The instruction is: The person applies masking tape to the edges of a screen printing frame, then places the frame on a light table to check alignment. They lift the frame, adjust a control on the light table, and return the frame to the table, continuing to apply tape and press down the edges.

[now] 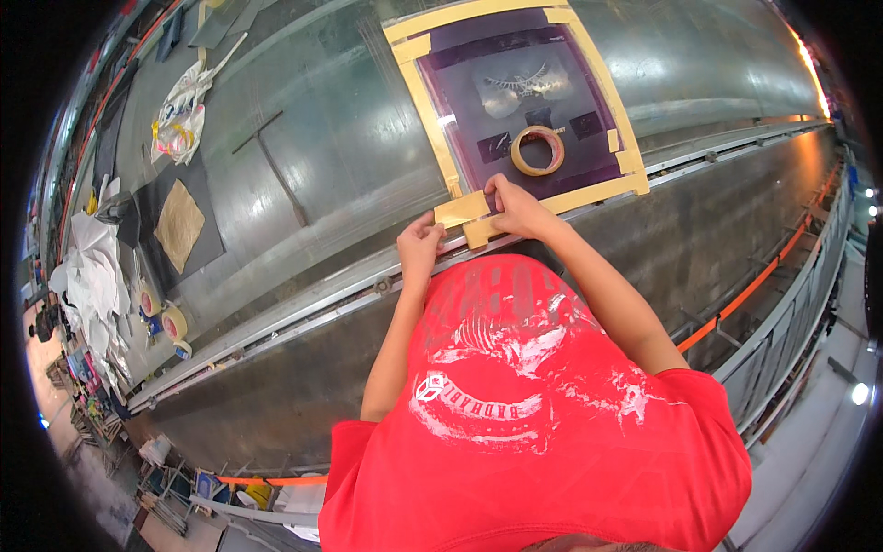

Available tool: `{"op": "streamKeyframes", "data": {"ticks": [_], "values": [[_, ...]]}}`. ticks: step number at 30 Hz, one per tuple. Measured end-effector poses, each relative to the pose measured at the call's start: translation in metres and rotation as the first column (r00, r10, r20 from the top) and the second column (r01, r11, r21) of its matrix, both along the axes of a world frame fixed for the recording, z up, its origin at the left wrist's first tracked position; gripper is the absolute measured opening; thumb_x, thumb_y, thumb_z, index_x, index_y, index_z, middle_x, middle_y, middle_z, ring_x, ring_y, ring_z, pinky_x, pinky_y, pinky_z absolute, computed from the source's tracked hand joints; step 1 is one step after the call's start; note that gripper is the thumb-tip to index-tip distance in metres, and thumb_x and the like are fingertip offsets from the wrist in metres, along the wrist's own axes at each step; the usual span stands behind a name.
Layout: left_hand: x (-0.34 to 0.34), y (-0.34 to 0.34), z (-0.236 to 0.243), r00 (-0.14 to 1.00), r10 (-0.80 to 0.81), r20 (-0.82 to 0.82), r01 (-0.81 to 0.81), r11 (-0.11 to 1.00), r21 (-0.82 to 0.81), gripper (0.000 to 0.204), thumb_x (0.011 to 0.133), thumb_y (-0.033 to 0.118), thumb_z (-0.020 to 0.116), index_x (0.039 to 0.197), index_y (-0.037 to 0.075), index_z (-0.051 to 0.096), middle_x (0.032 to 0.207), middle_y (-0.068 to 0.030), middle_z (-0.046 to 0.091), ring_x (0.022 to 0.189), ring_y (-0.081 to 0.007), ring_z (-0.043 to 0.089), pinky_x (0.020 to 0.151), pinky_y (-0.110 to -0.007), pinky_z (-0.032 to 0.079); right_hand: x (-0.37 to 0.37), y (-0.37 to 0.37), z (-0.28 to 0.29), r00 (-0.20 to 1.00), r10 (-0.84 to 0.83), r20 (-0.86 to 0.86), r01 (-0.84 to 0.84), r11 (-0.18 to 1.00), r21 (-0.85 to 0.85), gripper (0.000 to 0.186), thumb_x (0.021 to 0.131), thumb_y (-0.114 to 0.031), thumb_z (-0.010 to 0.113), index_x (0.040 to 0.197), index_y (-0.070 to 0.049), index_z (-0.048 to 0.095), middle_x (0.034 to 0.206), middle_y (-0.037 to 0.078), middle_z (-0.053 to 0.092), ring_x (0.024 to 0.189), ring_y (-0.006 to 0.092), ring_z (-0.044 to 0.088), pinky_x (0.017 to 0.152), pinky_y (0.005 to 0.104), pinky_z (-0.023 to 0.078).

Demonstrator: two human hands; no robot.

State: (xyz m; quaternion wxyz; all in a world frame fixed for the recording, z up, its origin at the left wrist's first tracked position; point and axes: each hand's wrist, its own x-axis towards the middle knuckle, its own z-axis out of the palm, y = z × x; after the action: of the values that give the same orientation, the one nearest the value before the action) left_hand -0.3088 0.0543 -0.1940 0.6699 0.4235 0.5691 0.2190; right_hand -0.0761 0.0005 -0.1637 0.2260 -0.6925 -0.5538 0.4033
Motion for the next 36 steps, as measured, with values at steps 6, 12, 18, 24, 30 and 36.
{"op": "streamKeyframes", "data": {"ticks": [6, 12, 18, 24, 30, 36], "values": [[0.002, 0.03, 0.029, 0.854, -0.093, -0.512, 0.329, 0.858, 0.394, 0.03, 0.088, 0.03, 0.071, 0.105, 0.005, 0.069, 0.059, -0.0072, 0.057, 0.054, -0.0182, 0.056, 0.056, -0.036, 0.044, -0.005, -0.007, 0.001, 0.975, -0.135, -0.175, 0.145, 0.989, 0.044, 0.037, 0.071, -0.012, 0.077, 0.099, -0.003, 0.054, 0.07, 0.008, 0.05, 0.065, 0.023, 0.054, 0.063, 0.037, 0.046], [0.055, 0.068, 0.01, 0.591, -0.293, -0.751, 0.723, 0.606, 0.333, 0.039, 0.081, 0.046, 0.069, 0.091, 0.009, 0.072, 0.089, -0.0163, 0.07, 0.085, -0.0364, 0.068, 0.073, -0.049, 0.052, -0.019, -0.012, -0.021, 0.977, -0.213, 0.017, 0.189, 0.9, 0.392, 0.022, 0.074, -0.024, 0.071, 0.086, -0.007, 0.065, 0.08, 0.014, 0.059, 0.078, 0.0338, 0.058, 0.07, 0.0441, 0.046], [0.068, 0.059, 0.013, 0.817, -0.315, -0.483, 0.561, 0.626, 0.541, 0.018, 0.079, 0.021, 0.075, 0.079, 0.004, 0.071, 0.078, -0.0128, 0.069, 0.071, -0.0251, 0.067, 0.066, -0.037, 0.052, -0.009, -0.019, -0.013, 0.936, -0.284, -0.21, 0.313, 0.942, 0.12, 0.029, 0.088, -0.027, 0.073, 0.103, -0.003, 0.064, 0.082, 0.009, 0.065, 0.072, 0.0139, 0.061, 0.067, 0.0313, 0.05], [0.061, 0.041, 0.076, 0.907, -0.376, 0.188, 0.307, 0.898, 0.316, 0.03, 0.085, 0.0, 0.072, 0.111, 0.002, 0.059, 0.079, -0.0074, 0.069, 0.072, -0.0101, 0.063, 0.066, -0.023, 0.048, -0.023, -0.01, 0.039, 0.553, -0.413, -0.723, 0.424, 0.887, -0.183, 0.031, 0.094, -0.024, 0.069, 0.116, -0.001, 0.065, 0.098, 0.002, 0.067, 0.087, 0.0103, 0.062, 0.078, 0.026, 0.053], [0.045, 0.036, 0.091, 0.873, -0.467, 0.141, 0.354, 0.806, 0.475, 0.05, 0.086, -0.005, 0.069, 0.13, 0.003, 0.048, 0.08, -0.0078, 0.069, 0.074, -0.0121, 0.065, 0.07, -0.025, 0.051, -0.013, -0.004, 0.057, 0.602, -0.289, -0.745, 0.248, 0.954, -0.17, 0.027, 0.093, -0.024, 0.07, 0.107, 0.0, 0.069, 0.097, 0.003, 0.068, 0.087, 0.009, 0.062, 0.077, 0.0249, 0.052], [0.057, 0.035, 0.109, 0.871, -0.27, 0.411, 0.181, 0.953, 0.243, 0.038, 0.089, 0.0, 0.068, 0.124, -0.007, 0.055, 0.085, -0.0109, 0.071, 0.077, -0.0151, 0.067, 0.074, -0.026, 0.052, -0.014, 0.003, 0.072, 0.656, -0.266, -0.706, 0.377, 0.926, 0.0, 0.021, 0.1, -0.023, 0.06, 0.102, -0.001, 0.061, 0.087, 0.001, 0.063, 0.08, 0.0078, 0.059, 0.074, 0.0253, 0.05]]}}
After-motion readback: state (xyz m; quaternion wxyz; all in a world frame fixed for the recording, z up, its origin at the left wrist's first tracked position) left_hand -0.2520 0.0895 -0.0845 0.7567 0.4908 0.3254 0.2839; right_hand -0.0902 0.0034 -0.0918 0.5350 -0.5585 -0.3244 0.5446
